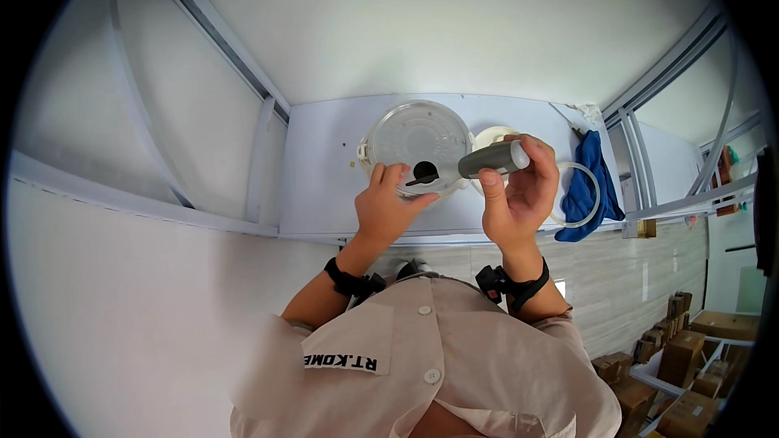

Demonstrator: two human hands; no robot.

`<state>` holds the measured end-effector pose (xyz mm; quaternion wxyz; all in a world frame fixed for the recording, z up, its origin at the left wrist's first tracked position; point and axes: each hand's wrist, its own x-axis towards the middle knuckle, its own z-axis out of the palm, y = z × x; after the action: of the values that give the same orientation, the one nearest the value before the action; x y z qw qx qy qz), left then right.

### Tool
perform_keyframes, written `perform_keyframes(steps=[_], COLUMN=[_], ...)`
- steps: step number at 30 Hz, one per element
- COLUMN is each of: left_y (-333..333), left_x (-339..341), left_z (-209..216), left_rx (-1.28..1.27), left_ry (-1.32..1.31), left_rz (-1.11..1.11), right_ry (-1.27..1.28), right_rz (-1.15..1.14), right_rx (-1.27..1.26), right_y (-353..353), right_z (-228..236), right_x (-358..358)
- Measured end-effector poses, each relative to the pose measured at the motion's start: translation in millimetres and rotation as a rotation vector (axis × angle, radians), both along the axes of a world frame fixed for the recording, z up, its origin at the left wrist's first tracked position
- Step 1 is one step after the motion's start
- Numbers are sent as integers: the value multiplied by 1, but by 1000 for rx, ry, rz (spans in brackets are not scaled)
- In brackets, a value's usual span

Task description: The person handles a blue cloth and a white plastic ring, then uses a screwdriver to unscrew a white circular lid from a white bucket-like container. After removing the lid, the person places it aside and inspects the interior of the container.

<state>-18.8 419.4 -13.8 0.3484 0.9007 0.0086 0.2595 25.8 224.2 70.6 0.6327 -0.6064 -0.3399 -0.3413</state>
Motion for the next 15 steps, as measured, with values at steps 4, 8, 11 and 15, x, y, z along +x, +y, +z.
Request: perform_keyframes(steps=[4,8,11,15], left_y=[9,38,39,41], left_x=[-2,-4,-3,-3], left_z=[9,-2,3,-6], left_rx=[-68,-342,-265,-302], left_ry=[148,180,43,69], left_rz=[-122,-299,-261,-266], right_ry=[-1,0,24,52], right_rz=[-16,-34,-42,-13], right_rx=[-13,-1,6,6], right_y=[-3,-3,-1,3], right_z=[-1,-1,-3,-7], right_x=[0,1,0,1])
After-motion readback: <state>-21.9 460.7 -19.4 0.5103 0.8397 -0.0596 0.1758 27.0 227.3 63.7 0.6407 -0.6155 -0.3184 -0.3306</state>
